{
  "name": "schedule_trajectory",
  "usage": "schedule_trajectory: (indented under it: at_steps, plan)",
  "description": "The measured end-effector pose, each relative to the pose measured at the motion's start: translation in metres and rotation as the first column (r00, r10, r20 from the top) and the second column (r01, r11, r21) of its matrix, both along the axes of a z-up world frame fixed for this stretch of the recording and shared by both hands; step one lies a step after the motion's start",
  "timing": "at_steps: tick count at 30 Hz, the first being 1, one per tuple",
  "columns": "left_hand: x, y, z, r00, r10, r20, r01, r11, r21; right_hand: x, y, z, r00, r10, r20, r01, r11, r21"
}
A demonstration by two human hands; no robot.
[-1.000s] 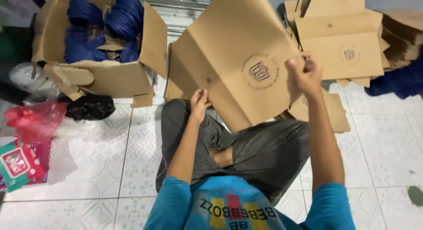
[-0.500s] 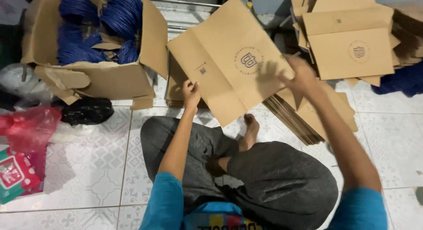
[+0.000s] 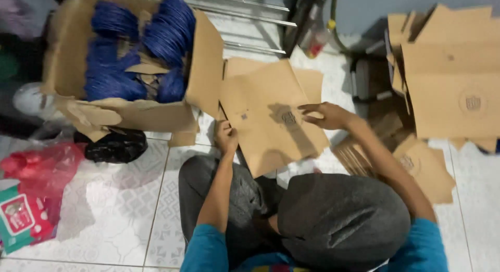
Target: The person sits on the floor and folds flat brown paper bags into their final shape. They pick up a bag, fold the sides and bottom to create the bag structure, and then place the finished bag onto a stack. This process is repeated for multiple bags.
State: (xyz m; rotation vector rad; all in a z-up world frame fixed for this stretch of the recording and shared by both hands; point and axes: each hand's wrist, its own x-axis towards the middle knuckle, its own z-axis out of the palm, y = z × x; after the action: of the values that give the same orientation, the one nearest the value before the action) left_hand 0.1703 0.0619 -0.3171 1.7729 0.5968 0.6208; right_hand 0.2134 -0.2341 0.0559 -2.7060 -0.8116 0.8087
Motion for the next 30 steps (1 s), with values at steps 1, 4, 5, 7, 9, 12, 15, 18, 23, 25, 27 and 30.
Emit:
schedule_trajectory:
  at_steps: [1, 4, 5, 7, 9, 12, 15, 18, 23, 25, 27, 30]
  plan:
    - [0.005, 0.000, 0.014, 1.000, -0.008, -0.015, 0.009, 0.996, 0.091, 0.004, 0.001, 0.028, 0.999, -0.013, -0.032, 0.016, 0.996, 0.087]
    - [-0.010, -0.003, 0.002, 0.970, -0.066, -0.234, 0.105, 0.982, 0.159, 0.010, -0.002, 0.049, 0.992, 0.045, -0.116, -0.032, 0.993, 0.112]
    - [-0.003, -0.003, -0.004, 0.914, -0.131, -0.383, 0.191, 0.974, 0.124, 0.019, -0.004, 0.052, 0.988, 0.096, -0.122, -0.090, 0.994, 0.055]
    - [-0.018, -0.010, 0.024, 0.956, -0.143, -0.256, 0.180, 0.975, 0.128, 0.018, 0.009, 0.020, 0.975, 0.152, -0.161, -0.138, 0.986, 0.096]
    - [-0.031, -0.012, 0.024, 0.981, -0.146, -0.127, 0.162, 0.978, 0.129, 0.001, 0.042, -0.022, 0.955, 0.215, -0.203, -0.190, 0.972, 0.136]
    - [-0.023, -0.016, 0.016, 0.992, -0.123, -0.026, 0.126, 0.961, 0.247, 0.004, 0.091, -0.133, 0.702, 0.069, -0.709, 0.448, 0.731, 0.515]
    - [-0.035, -0.022, 0.040, 1.000, -0.027, 0.012, 0.020, 0.908, 0.418, -0.013, 0.133, -0.289, 0.890, 0.229, 0.395, -0.414, 0.769, 0.487]
    - [-0.029, -0.008, 0.044, 0.993, -0.113, 0.027, 0.087, 0.876, 0.475, -0.020, 0.150, -0.286, 0.939, 0.124, 0.321, -0.223, 0.930, 0.293]
    - [-0.012, -0.008, 0.062, 0.955, 0.012, -0.297, 0.130, 0.882, 0.453, 0.012, 0.097, -0.259, 0.961, 0.030, 0.276, -0.033, 0.999, 0.005]
    - [0.013, -0.006, 0.058, 0.876, 0.046, -0.479, 0.130, 0.936, 0.328, 0.035, 0.067, -0.265, 0.968, -0.032, 0.250, 0.035, 0.999, -0.005]
    - [0.030, -0.003, 0.052, 0.762, 0.060, -0.645, 0.100, 0.973, 0.208, 0.050, 0.044, -0.272, 0.970, -0.096, 0.224, 0.101, 0.995, -0.012]
    - [0.051, 0.005, 0.032, 0.911, 0.094, -0.402, 0.041, 0.949, 0.313, 0.053, 0.013, -0.284, 0.942, -0.188, 0.277, 0.172, 0.982, 0.080]
